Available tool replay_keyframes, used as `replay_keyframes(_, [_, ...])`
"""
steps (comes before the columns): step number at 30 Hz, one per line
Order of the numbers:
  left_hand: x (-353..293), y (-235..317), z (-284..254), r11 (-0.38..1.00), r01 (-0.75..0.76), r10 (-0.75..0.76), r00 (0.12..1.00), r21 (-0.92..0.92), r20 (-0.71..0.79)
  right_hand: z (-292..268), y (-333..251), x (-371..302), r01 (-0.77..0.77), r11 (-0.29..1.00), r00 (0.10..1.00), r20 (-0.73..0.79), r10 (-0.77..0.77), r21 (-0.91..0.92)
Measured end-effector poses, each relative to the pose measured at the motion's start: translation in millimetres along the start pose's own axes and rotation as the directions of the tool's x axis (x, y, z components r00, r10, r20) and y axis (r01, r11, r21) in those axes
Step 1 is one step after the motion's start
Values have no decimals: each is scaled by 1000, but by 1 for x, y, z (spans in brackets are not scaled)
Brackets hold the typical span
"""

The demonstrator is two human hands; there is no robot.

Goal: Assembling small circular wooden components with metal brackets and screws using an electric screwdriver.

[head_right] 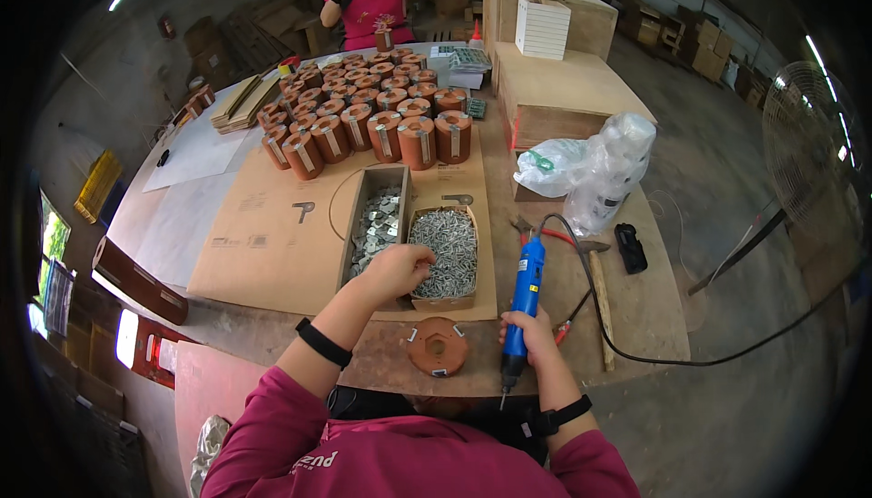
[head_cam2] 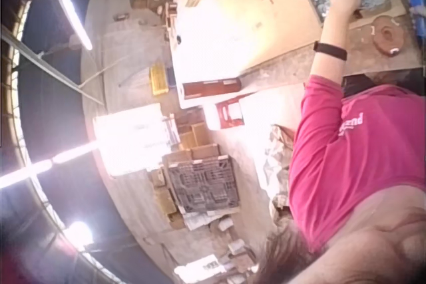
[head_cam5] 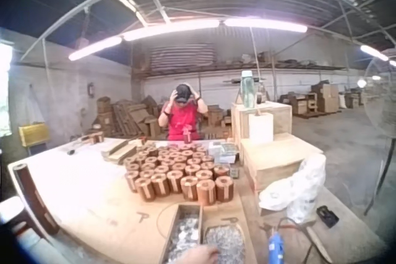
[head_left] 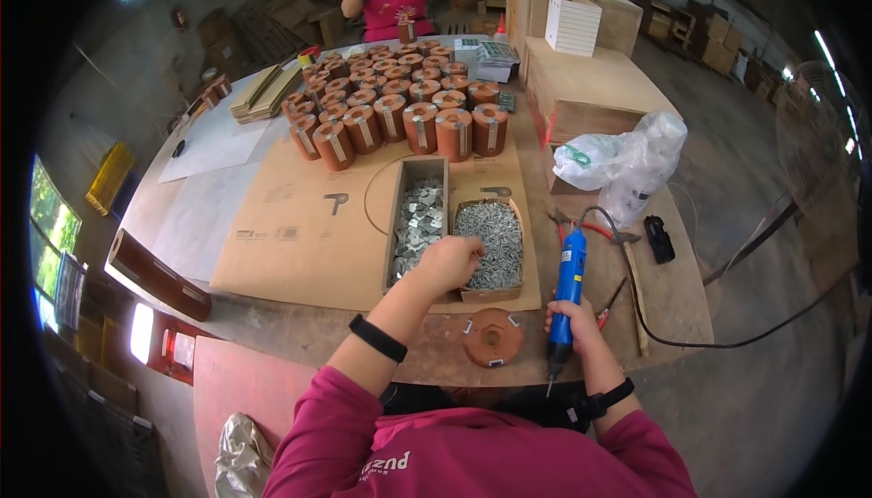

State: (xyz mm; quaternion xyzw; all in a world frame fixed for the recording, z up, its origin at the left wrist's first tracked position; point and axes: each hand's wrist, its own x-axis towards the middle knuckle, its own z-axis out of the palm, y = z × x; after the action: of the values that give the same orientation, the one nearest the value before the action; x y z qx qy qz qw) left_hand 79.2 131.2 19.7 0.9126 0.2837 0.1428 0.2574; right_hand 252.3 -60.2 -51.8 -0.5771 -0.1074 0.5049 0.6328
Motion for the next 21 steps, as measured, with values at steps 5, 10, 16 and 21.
replay_keyframes(5, [10,0,5,955,-66,9,981,290,194,2,-1,2,1,1000,1000,14,-1,-3])
replay_keyframes(10, [13,11,21,914,-17,-53,986,406,161,-1,-2,0,-17,999,1000,22,17,27])
replay_keyframes(16, [7,13,23,915,2,-66,987,403,146,-2,2,0,33,999,999,-1,-33,32])
replay_keyframes(21, [6,4,29,947,-2,-16,998,321,54,0,1,-2,35,999,999,4,-35,13])
